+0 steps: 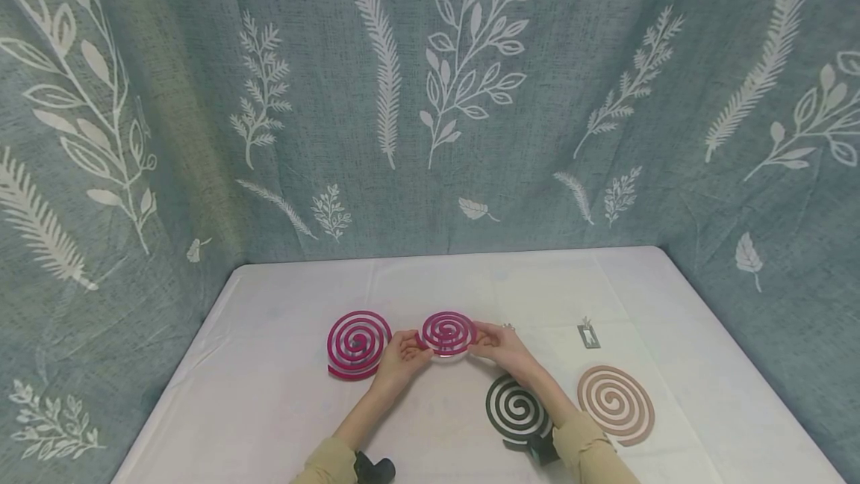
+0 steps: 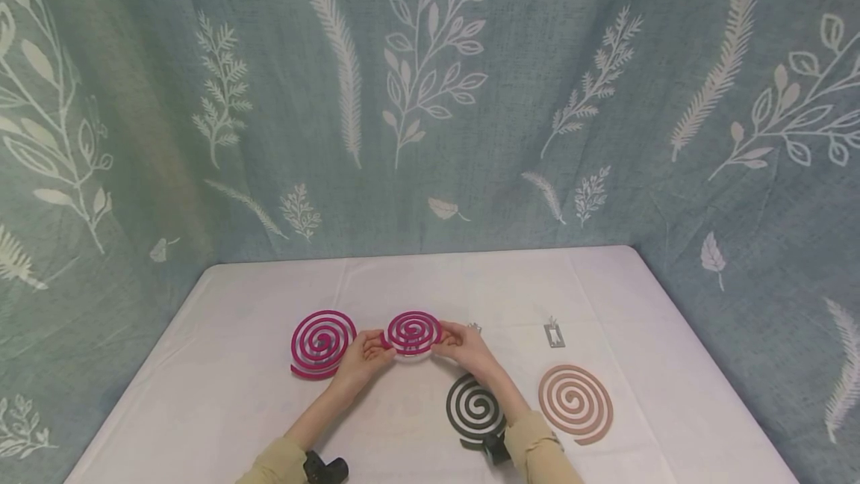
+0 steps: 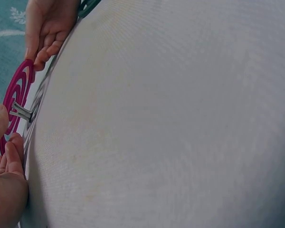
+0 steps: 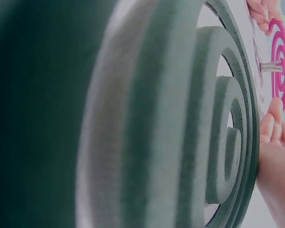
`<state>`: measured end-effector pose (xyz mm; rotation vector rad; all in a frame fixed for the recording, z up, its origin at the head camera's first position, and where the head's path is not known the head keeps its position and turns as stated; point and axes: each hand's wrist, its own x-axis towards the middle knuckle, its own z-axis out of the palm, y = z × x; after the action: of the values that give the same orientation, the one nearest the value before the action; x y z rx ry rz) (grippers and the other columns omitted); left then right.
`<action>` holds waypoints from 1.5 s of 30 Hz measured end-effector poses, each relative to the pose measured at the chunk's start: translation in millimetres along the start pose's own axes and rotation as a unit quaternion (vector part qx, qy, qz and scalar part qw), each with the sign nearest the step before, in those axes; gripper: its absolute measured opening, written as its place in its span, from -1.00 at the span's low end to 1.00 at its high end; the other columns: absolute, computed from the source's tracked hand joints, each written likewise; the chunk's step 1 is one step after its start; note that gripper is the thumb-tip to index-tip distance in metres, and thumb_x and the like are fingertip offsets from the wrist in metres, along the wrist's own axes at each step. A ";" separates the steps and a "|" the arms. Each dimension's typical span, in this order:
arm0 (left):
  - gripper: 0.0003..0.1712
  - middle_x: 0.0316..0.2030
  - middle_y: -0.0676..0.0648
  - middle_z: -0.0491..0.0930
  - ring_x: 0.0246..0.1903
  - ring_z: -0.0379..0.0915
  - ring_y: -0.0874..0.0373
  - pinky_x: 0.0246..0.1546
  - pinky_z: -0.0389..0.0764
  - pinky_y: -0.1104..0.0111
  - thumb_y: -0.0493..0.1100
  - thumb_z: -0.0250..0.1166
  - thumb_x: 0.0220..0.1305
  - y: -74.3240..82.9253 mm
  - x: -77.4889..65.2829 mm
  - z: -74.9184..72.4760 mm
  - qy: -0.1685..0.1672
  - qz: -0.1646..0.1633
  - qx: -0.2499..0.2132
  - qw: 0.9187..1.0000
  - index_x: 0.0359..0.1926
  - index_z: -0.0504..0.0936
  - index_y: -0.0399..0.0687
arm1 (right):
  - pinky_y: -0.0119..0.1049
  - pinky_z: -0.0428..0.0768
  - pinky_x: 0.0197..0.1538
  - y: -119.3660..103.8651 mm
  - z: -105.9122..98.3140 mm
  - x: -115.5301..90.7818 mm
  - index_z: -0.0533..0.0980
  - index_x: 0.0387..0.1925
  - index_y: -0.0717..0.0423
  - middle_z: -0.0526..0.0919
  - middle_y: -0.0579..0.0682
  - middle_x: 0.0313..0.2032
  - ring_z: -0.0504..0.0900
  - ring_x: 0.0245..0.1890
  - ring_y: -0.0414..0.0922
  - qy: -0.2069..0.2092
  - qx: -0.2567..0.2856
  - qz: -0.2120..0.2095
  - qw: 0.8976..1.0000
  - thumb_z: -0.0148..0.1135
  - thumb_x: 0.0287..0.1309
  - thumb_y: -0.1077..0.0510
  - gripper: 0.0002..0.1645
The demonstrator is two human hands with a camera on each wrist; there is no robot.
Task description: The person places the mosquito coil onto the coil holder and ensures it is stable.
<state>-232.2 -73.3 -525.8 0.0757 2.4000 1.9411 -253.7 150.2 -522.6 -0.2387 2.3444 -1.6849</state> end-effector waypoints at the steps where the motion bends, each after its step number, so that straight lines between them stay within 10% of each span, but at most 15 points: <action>1: -0.41 -0.11 -0.33 0.54 -0.16 0.46 0.12 -0.17 0.52 0.61 -0.25 0.32 0.17 -1.2 0.6 -0.1 -0.001 0.001 -0.003 1.000 0.14 0.32 -0.46 | -0.44 0.52 -0.16 0.0 0.4 0.6 0.29 0.28 0.32 0.59 0.02 -0.26 0.53 -0.30 -0.24 0.001 -0.001 0.007 1.000 0.31 0.10 0.07 -0.23; 14: -0.44 -0.12 -0.40 0.52 -0.15 0.47 0.02 -0.15 0.53 0.58 -0.32 0.29 0.17 25.2 -12.4 -1.9 -0.001 0.003 -0.004 1.000 0.11 0.31 -0.54 | -0.45 0.50 -0.19 -0.9 0.5 2.2 0.29 0.28 0.32 0.57 0.01 -0.28 0.50 -0.33 -0.24 0.009 -0.004 0.020 1.000 0.31 0.10 0.13 -0.25; 30: -0.38 -0.11 -0.29 0.55 -0.16 0.46 0.15 -0.14 0.51 0.62 -0.21 0.35 0.14 2.2 -1.7 -1.8 -0.001 0.003 -0.003 1.000 0.14 0.33 -0.44 | -0.44 0.50 -0.16 -1.7 0.2 0.5 0.31 0.27 0.30 0.57 0.00 -0.27 0.52 -0.32 -0.23 0.010 -0.007 0.020 1.000 0.32 0.08 0.10 -0.24; 45: -0.43 -0.12 -0.39 0.53 -0.15 0.46 0.06 -0.20 0.48 0.68 -0.30 0.30 0.16 18.3 -9.0 -2.7 -0.003 0.004 -0.009 1.000 0.12 0.31 -0.51 | -0.39 0.50 -0.14 -1.9 0.9 1.5 0.31 0.28 0.28 0.58 -0.01 -0.28 0.52 -0.31 -0.21 0.014 -0.005 0.026 1.000 0.32 0.08 0.11 -0.24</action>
<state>-223.3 -72.8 -507.2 0.0908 2.3809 1.9636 -254.9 148.3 -521.2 -0.1561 2.3601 -1.6631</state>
